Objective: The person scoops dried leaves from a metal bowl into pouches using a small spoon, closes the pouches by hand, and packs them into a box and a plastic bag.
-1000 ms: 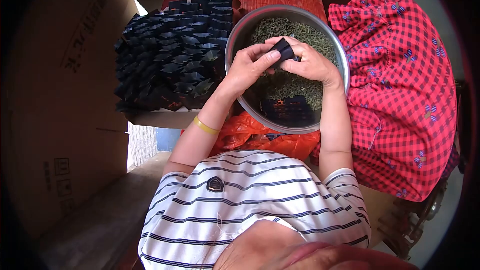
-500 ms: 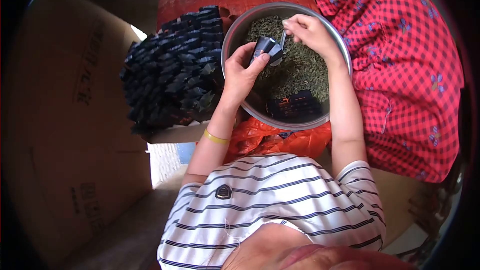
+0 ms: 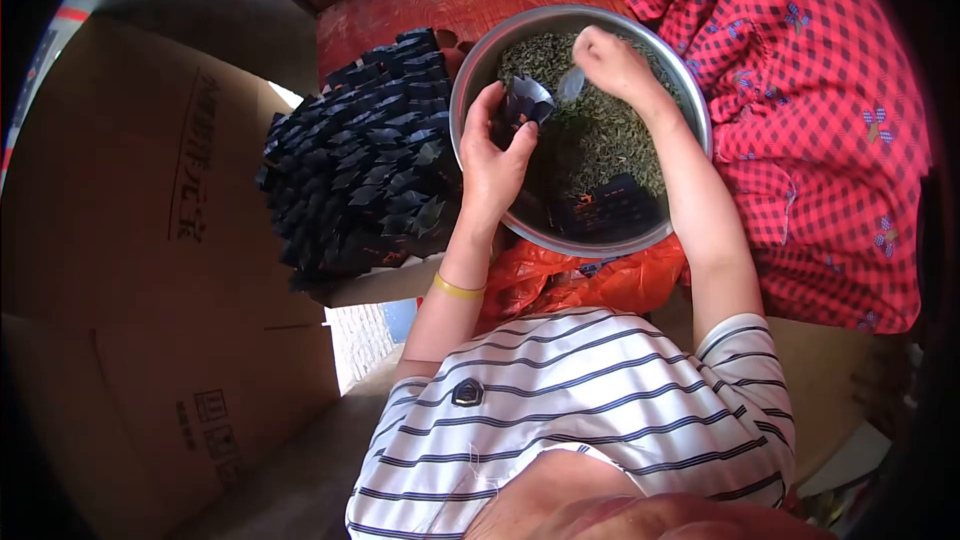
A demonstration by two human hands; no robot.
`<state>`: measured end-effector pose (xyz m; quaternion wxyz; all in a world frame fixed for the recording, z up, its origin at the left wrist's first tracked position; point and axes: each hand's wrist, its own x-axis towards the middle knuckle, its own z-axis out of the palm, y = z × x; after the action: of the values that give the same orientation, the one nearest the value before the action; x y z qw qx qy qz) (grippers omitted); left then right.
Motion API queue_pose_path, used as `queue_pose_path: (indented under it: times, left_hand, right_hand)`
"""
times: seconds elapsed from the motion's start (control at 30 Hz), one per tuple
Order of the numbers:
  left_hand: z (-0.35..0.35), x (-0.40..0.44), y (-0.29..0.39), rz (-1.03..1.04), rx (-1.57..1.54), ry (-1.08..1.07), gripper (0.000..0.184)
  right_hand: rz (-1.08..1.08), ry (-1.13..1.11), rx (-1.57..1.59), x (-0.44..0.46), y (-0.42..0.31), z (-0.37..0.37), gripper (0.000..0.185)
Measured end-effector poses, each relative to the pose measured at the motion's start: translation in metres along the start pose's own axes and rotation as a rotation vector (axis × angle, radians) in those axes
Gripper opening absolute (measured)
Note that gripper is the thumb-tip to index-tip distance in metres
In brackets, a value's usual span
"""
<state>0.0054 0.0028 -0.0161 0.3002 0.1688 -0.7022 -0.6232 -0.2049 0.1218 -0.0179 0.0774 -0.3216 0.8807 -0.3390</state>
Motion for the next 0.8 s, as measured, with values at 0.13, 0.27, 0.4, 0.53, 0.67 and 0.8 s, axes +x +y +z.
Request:
queue_pose_path:
  times: [0.13, 0.27, 0.4, 0.53, 0.67, 0.8]
  left_hand:
    - [0.003, 0.004, 0.0, -0.07, 0.016, -0.036, 0.056]
    - [0.003, 0.004, -0.016, 0.061, 0.224, -0.045, 0.057]
    - [0.003, 0.003, -0.008, -0.068, 0.188, -0.08, 0.056]
    - [0.004, 0.002, -0.011, -0.034, 0.272, -0.065, 0.054]
    - [0.004, 0.002, -0.005, -0.027, 0.345, -0.073, 0.056]
    - [0.005, 0.002, -0.01, -0.054, 0.302, -0.083, 0.057]
  right_hand:
    - [-0.029, 0.234, -0.202, -0.001, -0.013, -0.008, 0.03]
    - [0.02, 0.094, -0.043, 0.002, -0.006, 0.028, 0.033]
    - [0.119, 0.024, 0.304, 0.009, -0.004, 0.033, 0.03]
    - [0.231, 0.036, 0.577, 0.011, -0.017, 0.009, 0.027]
    - [0.026, 0.183, 0.728, 0.002, -0.025, -0.006, 0.026]
    - [-0.238, 0.172, 0.648, -0.016, -0.046, -0.018, 0.029]
